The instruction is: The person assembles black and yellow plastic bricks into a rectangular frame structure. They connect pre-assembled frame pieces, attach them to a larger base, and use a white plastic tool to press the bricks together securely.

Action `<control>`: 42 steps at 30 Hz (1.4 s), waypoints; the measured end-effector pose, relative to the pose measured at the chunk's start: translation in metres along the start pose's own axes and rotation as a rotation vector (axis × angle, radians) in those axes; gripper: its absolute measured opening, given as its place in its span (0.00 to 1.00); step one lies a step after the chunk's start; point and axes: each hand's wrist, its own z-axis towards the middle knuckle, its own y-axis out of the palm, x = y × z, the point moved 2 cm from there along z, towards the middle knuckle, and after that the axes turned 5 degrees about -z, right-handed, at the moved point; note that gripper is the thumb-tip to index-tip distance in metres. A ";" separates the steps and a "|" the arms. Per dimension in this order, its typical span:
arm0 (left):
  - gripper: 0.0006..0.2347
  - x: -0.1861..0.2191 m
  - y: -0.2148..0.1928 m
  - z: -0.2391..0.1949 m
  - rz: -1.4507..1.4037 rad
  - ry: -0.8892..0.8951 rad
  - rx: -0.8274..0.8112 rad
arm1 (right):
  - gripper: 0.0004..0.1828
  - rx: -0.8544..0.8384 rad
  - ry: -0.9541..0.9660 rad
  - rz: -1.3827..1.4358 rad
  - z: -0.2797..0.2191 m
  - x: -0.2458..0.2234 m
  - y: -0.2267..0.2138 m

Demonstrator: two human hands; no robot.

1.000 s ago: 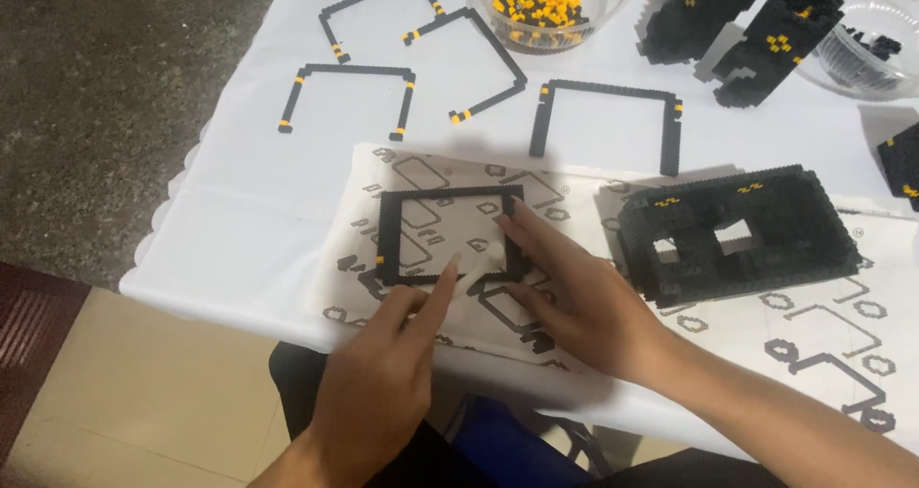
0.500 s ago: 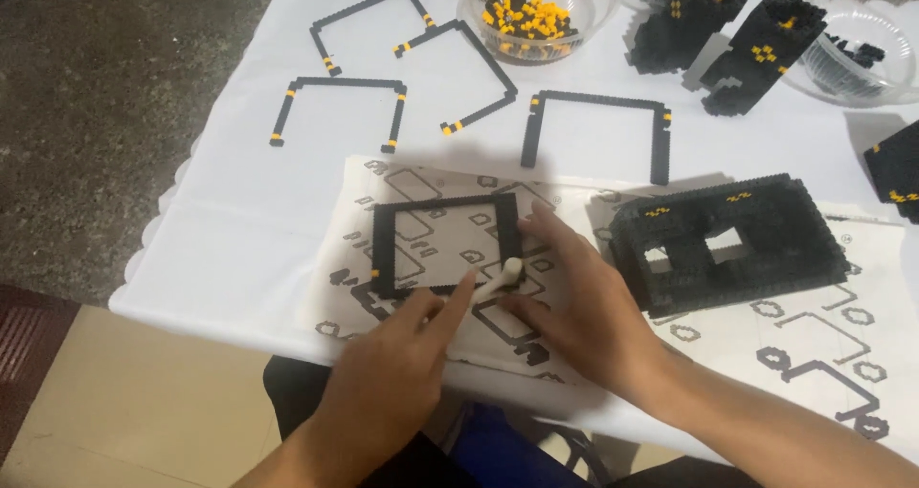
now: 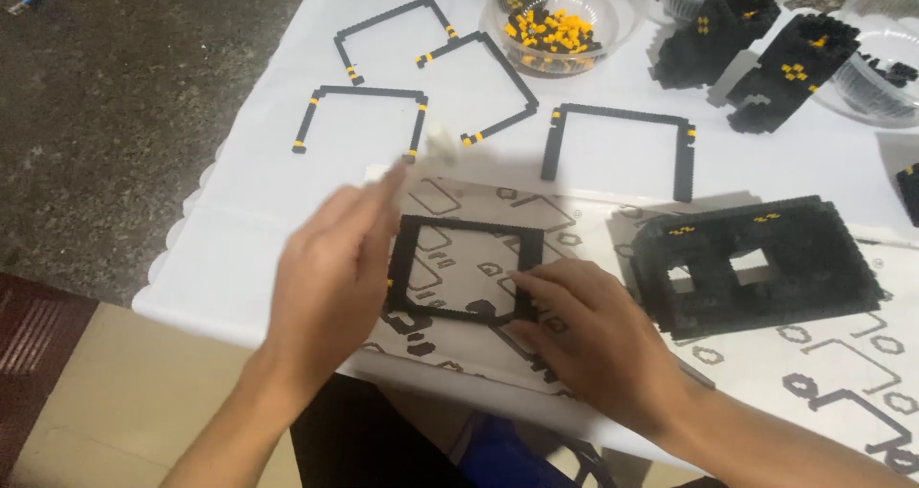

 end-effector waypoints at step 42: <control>0.20 0.013 -0.002 -0.123 0.075 -0.213 0.152 | 0.21 -0.085 0.055 0.057 0.010 -0.008 -0.007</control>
